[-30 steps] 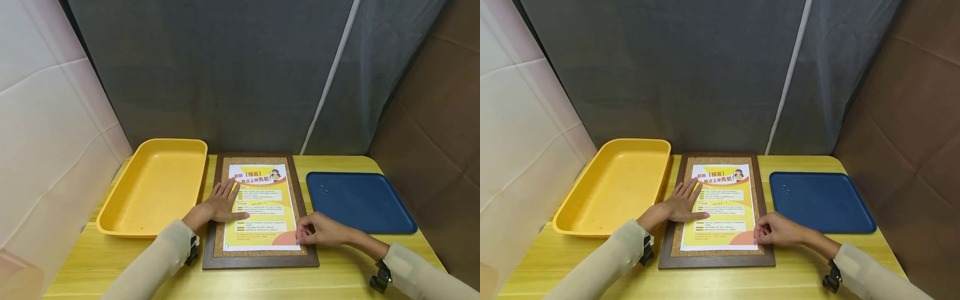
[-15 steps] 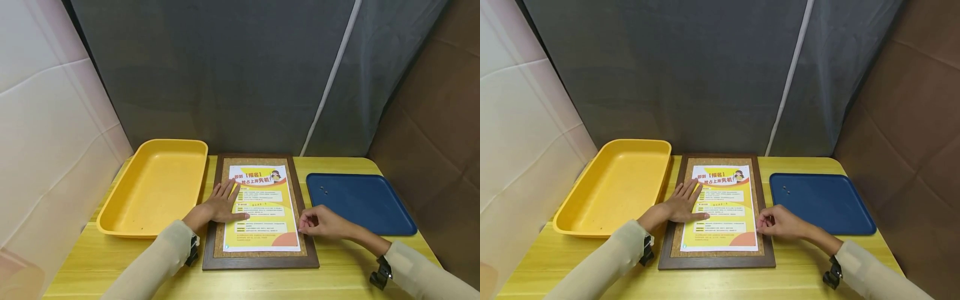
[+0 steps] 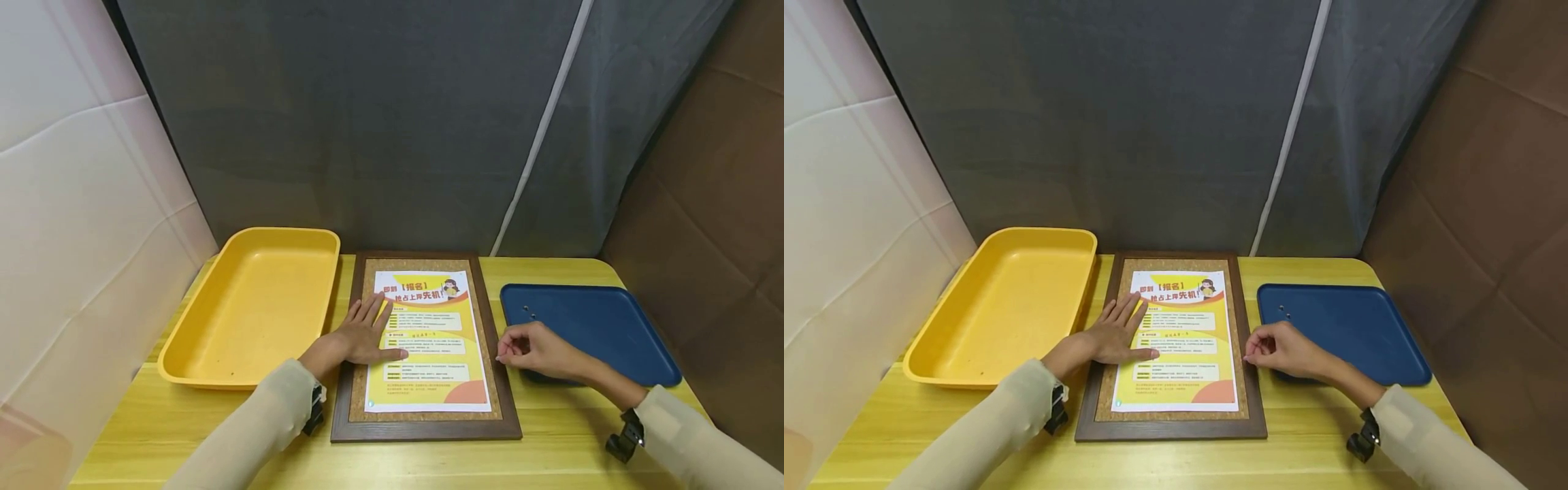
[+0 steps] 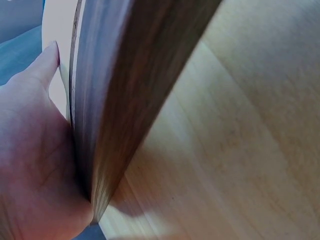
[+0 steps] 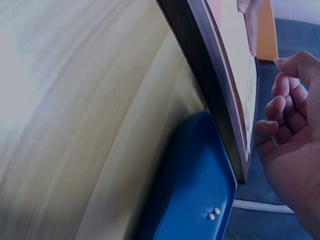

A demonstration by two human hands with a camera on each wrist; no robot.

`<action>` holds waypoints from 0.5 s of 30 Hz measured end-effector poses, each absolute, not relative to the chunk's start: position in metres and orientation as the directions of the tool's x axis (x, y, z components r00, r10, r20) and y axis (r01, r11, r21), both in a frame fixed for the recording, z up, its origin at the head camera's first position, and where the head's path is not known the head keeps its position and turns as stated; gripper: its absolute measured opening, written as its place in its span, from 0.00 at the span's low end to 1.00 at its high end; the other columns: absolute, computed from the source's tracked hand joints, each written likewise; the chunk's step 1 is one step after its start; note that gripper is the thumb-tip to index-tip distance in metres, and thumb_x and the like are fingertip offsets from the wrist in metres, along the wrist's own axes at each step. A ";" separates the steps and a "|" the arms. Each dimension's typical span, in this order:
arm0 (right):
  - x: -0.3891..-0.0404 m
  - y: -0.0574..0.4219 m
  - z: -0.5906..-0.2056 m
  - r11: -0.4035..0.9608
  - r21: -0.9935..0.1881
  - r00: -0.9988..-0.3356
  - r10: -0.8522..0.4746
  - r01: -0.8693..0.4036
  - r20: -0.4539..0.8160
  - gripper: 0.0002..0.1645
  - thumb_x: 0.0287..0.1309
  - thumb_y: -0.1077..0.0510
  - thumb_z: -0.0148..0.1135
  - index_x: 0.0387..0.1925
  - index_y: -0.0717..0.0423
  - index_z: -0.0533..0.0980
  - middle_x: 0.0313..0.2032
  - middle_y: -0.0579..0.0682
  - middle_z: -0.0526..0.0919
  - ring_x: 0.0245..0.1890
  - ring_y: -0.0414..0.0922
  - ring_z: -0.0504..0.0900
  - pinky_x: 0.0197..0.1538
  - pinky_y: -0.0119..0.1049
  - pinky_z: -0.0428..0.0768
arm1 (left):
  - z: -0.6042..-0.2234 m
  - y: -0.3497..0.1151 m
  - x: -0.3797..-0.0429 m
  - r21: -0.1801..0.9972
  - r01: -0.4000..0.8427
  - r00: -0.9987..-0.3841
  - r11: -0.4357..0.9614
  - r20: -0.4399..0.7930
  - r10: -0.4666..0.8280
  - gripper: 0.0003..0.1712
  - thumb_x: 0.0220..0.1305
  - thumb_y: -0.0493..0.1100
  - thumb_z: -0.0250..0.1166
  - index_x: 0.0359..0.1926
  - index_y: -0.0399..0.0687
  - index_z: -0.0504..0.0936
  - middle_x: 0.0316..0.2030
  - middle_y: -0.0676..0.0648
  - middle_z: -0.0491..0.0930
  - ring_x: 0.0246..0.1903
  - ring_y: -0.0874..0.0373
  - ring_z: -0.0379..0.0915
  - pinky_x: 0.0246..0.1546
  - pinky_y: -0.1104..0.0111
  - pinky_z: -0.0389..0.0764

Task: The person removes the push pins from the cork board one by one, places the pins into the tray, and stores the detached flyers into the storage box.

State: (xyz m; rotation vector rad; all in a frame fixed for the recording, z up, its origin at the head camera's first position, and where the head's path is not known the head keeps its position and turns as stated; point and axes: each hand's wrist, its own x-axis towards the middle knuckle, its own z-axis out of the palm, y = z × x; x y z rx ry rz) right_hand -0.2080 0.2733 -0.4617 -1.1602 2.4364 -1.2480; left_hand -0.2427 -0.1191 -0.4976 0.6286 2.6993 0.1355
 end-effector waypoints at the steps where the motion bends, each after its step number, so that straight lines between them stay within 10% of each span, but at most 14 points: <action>1: -0.209 0.274 -0.461 0.353 -0.748 -0.689 -0.700 -0.563 0.188 0.10 0.62 0.69 0.73 0.33 0.50 0.84 0.25 0.38 0.78 0.25 0.31 0.71 0.27 0.27 0.72 | -0.498 -0.119 -0.243 0.171 0.409 -0.834 0.896 -0.329 0.443 0.70 0.65 0.87 0.46 0.85 0.50 0.25 0.84 0.43 0.19 0.83 0.46 0.15 0.81 0.45 0.26; 15: -0.220 0.290 -0.462 0.419 -0.764 -0.769 -0.620 -0.491 0.154 0.06 0.62 0.70 0.73 0.33 0.57 0.85 0.26 0.41 0.81 0.24 0.33 0.72 0.27 0.29 0.73 | -0.499 -0.120 -0.244 0.178 0.414 -0.834 0.893 -0.319 0.450 0.70 0.65 0.86 0.47 0.85 0.49 0.27 0.84 0.42 0.20 0.83 0.45 0.16 0.81 0.45 0.25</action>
